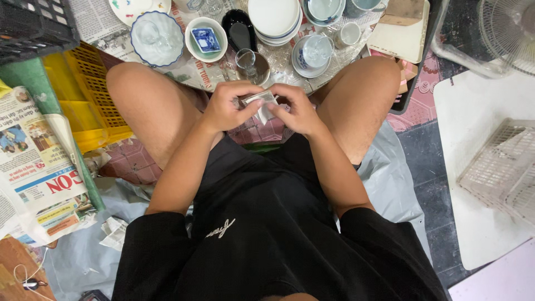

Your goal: The person sits on the floor and wraps various ceramic dishes, including bowls, plates, and cups, with newspaper. They fold the newspaper around each item and place the wrapped items on a nearby table.

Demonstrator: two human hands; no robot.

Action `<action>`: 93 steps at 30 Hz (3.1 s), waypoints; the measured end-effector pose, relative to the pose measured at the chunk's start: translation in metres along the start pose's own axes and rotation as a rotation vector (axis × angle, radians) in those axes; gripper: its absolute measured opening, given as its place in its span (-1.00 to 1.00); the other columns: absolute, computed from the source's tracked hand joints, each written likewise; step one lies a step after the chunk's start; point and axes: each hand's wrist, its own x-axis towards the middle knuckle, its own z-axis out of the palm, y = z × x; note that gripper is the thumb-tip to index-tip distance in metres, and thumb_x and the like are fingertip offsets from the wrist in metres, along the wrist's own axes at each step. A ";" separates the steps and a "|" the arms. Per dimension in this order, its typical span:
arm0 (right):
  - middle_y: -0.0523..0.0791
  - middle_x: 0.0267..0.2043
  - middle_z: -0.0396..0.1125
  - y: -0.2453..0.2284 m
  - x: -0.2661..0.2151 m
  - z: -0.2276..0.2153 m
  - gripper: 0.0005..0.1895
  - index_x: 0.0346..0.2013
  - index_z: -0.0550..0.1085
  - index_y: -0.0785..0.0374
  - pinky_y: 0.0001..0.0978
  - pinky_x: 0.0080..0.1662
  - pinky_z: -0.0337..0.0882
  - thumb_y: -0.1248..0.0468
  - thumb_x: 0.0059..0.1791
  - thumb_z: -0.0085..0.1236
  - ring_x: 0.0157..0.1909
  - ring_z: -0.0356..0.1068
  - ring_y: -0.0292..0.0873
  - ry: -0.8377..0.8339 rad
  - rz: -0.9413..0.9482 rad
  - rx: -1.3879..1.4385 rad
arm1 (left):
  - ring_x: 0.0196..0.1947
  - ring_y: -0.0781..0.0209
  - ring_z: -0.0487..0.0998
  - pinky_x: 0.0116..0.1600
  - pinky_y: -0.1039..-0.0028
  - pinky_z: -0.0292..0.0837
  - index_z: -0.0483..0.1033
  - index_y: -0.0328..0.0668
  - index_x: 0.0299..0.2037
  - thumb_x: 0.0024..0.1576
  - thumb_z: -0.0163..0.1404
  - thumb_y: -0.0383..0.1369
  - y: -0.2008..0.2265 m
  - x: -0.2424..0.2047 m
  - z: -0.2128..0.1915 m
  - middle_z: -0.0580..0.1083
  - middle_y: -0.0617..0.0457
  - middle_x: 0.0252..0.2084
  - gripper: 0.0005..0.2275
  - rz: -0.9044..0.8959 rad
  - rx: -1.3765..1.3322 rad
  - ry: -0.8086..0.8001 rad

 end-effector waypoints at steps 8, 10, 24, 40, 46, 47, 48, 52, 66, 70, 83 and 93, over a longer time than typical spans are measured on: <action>-0.14 -0.15 0.49 0.006 0.004 0.018 -0.77 -0.01 0.39 0.33 -0.49 -0.10 0.47 0.48 0.07 0.19 -0.16 0.45 -0.36 0.286 0.247 0.503 | -0.34 0.16 0.53 -0.22 0.44 0.40 0.54 -0.44 -0.12 0.07 0.23 -0.48 0.013 0.005 0.010 0.49 -0.09 -0.25 -0.77 -0.053 0.051 0.154; -0.14 -0.11 0.46 0.008 0.003 0.017 -0.76 0.00 0.38 0.33 -0.46 -0.06 0.49 0.51 0.07 0.19 -0.09 0.46 -0.34 0.307 0.230 0.495 | -0.36 0.19 0.51 -0.24 0.46 0.39 0.55 -0.41 -0.15 0.10 0.22 -0.50 0.009 0.004 0.011 0.49 -0.07 -0.25 -0.82 -0.066 0.070 0.159; -0.10 0.01 0.39 0.021 -0.002 0.018 -0.79 -0.01 0.43 0.38 -0.45 -0.05 0.48 0.59 0.08 0.08 -0.05 0.44 -0.28 0.319 0.163 0.512 | -0.22 0.34 0.54 -0.20 0.60 0.42 0.61 -0.30 -0.04 0.07 0.02 -0.71 0.006 0.003 0.009 0.51 -0.02 -0.04 -0.71 0.003 -0.159 0.162; 0.07 0.35 0.30 -0.004 0.003 0.013 -0.57 0.23 0.36 0.39 -0.28 0.29 0.47 0.59 0.07 0.10 0.32 0.39 -0.12 0.143 0.097 0.612 | -0.04 0.12 0.61 -0.06 0.45 0.50 0.69 -0.19 -0.20 -0.04 -0.01 -0.76 0.002 0.000 0.005 0.53 -0.03 -0.01 -0.67 0.198 0.082 0.156; 0.12 0.33 0.34 -0.001 0.003 0.016 -0.57 0.26 0.37 0.41 -0.22 0.34 0.44 0.62 0.09 0.11 0.35 0.38 -0.07 0.266 0.061 0.569 | -0.03 0.11 0.55 0.03 0.36 0.50 0.57 -0.35 -0.01 -0.06 0.01 -0.65 0.022 0.005 -0.007 0.47 -0.12 0.04 -0.63 0.215 -0.048 0.134; 0.12 0.34 0.33 0.000 0.002 0.017 -0.57 0.26 0.37 0.41 -0.20 0.36 0.42 0.62 0.09 0.10 0.37 0.36 -0.06 0.275 0.046 0.554 | -0.09 0.14 0.55 -0.04 0.42 0.49 0.55 -0.37 0.02 -0.04 0.05 -0.61 0.024 0.006 -0.008 0.48 -0.13 0.02 -0.64 0.189 -0.048 0.131; 0.12 0.34 0.32 0.001 0.002 0.017 -0.57 0.26 0.37 0.41 -0.19 0.39 0.41 0.63 0.10 0.09 0.40 0.34 -0.06 0.283 0.031 0.540 | -0.14 0.17 0.54 -0.12 0.48 0.48 0.53 -0.39 0.05 -0.01 0.10 -0.58 0.024 0.006 -0.008 0.49 -0.13 0.00 -0.63 0.162 -0.047 0.129; 0.11 0.34 0.31 0.003 0.002 0.019 -0.61 0.23 0.38 0.42 -0.26 0.34 0.44 0.60 0.10 0.09 0.35 0.37 -0.09 0.304 -0.018 0.378 | -0.29 0.25 0.58 -0.22 0.52 0.46 0.62 -0.29 0.02 0.16 0.18 -0.54 0.016 0.006 -0.001 0.59 -0.06 -0.14 -0.78 0.060 0.063 0.205; -0.06 -0.15 0.54 0.003 0.003 0.020 -0.81 0.01 0.55 0.38 -0.51 -0.09 0.54 0.48 0.08 0.22 -0.11 0.57 -0.30 0.383 0.088 -0.006 | -0.44 0.24 0.51 -0.33 0.48 0.34 0.65 -0.23 -0.10 0.18 0.25 -0.46 0.008 0.003 -0.002 0.56 -0.01 -0.34 -0.87 0.075 0.196 0.201; -0.06 -0.15 0.52 0.005 0.001 0.020 -0.81 0.01 0.54 0.38 -0.51 -0.09 0.51 0.48 0.09 0.21 -0.12 0.53 -0.31 0.378 0.080 0.094 | -0.50 0.30 0.51 -0.38 0.52 0.35 0.66 -0.24 -0.10 0.18 0.23 -0.45 0.011 0.001 0.000 0.58 0.00 -0.34 -0.87 -0.043 0.116 0.193; -0.07 -0.38 0.46 -0.001 0.002 0.015 -0.91 -0.19 0.52 0.36 -0.42 -0.28 0.41 0.35 0.10 0.13 -0.37 0.47 -0.26 0.215 0.038 -0.095 | -0.52 0.25 0.53 -0.38 0.49 0.35 0.66 -0.30 -0.17 0.11 0.28 -0.46 0.004 -0.001 -0.001 0.59 -0.05 -0.38 -0.86 -0.019 0.085 0.129; -0.12 -0.43 0.41 0.004 -0.003 0.028 -0.80 -0.27 0.50 0.37 -0.41 -0.29 0.39 0.28 0.13 0.05 -0.40 0.42 -0.27 0.212 0.088 -0.022 | -0.43 0.11 0.57 -0.29 0.39 0.44 0.66 -0.25 -0.11 0.12 0.22 -0.50 0.026 -0.007 -0.023 0.57 -0.03 -0.36 -0.85 0.096 0.176 0.091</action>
